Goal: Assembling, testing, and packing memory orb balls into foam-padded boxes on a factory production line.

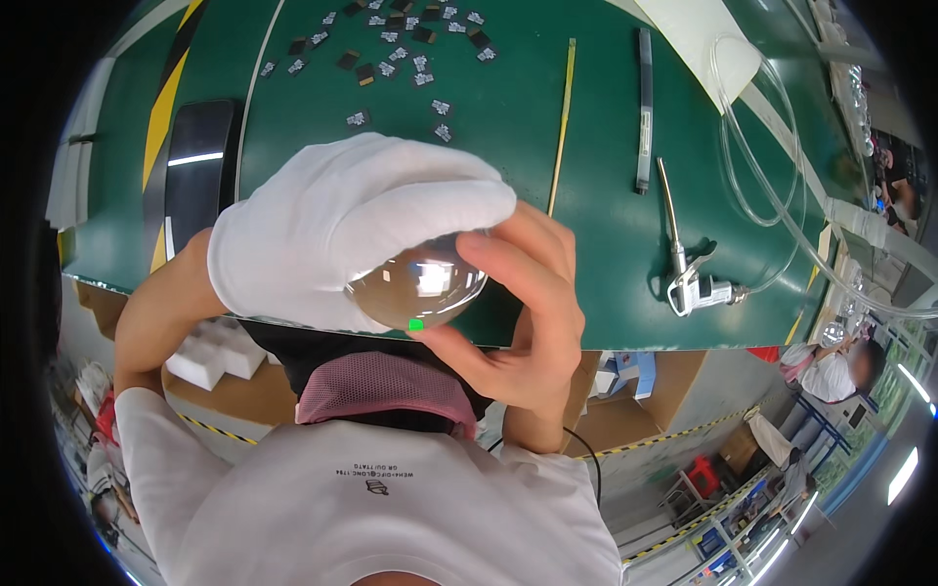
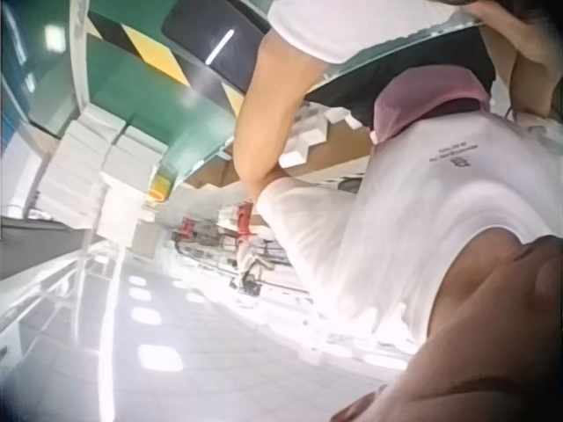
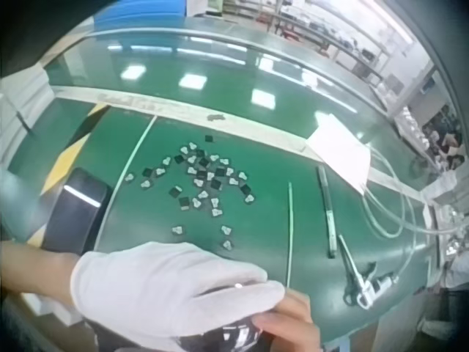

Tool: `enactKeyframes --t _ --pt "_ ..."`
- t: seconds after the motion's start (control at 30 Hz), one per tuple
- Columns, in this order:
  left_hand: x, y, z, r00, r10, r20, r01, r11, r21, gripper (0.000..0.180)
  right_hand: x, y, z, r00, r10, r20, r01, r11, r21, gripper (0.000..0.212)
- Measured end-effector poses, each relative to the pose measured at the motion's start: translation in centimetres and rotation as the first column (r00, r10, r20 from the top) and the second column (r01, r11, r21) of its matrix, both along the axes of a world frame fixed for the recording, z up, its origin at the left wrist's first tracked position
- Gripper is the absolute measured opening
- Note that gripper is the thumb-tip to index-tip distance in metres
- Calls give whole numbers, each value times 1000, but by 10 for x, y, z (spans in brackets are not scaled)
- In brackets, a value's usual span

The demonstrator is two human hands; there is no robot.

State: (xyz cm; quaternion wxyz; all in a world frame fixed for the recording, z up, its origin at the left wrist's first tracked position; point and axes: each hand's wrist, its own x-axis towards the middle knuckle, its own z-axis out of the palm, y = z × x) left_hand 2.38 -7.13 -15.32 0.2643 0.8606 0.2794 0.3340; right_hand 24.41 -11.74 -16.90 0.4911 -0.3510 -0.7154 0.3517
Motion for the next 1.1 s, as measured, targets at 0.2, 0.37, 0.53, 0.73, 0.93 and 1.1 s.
enactKeyframes --t 0.2,0.37,0.53,0.73,0.93,1.1 --pt "-2 2 4 995 -53 -87 48 997 -58 71 5 -4 0 1000 3 26 -2 1000 -25 75" --pt "-3 0 2 997 -36 -69 32 998 -50 71 -1 -7 -3 999 -30 -21 29 999 -42 76" --pt "-7 -2 0 998 -17 -67 14 999 -41 71 -4 -4 -2 1000 0 -7 -1 999 -40 76" --pt "2 6 14 992 -92 -88 91 996 -17 73 2 -4 5 1000 -5 6 5 998 -62 72" --pt "13 14 17 992 -120 -45 118 992 -34 91 19 3 7 999 50 1 -50 998 -48 62" --pt "23 -13 25 999 50 -12 -51 983 -176 70 14 -1 17 935 30 -354 -61 995 -78 41"
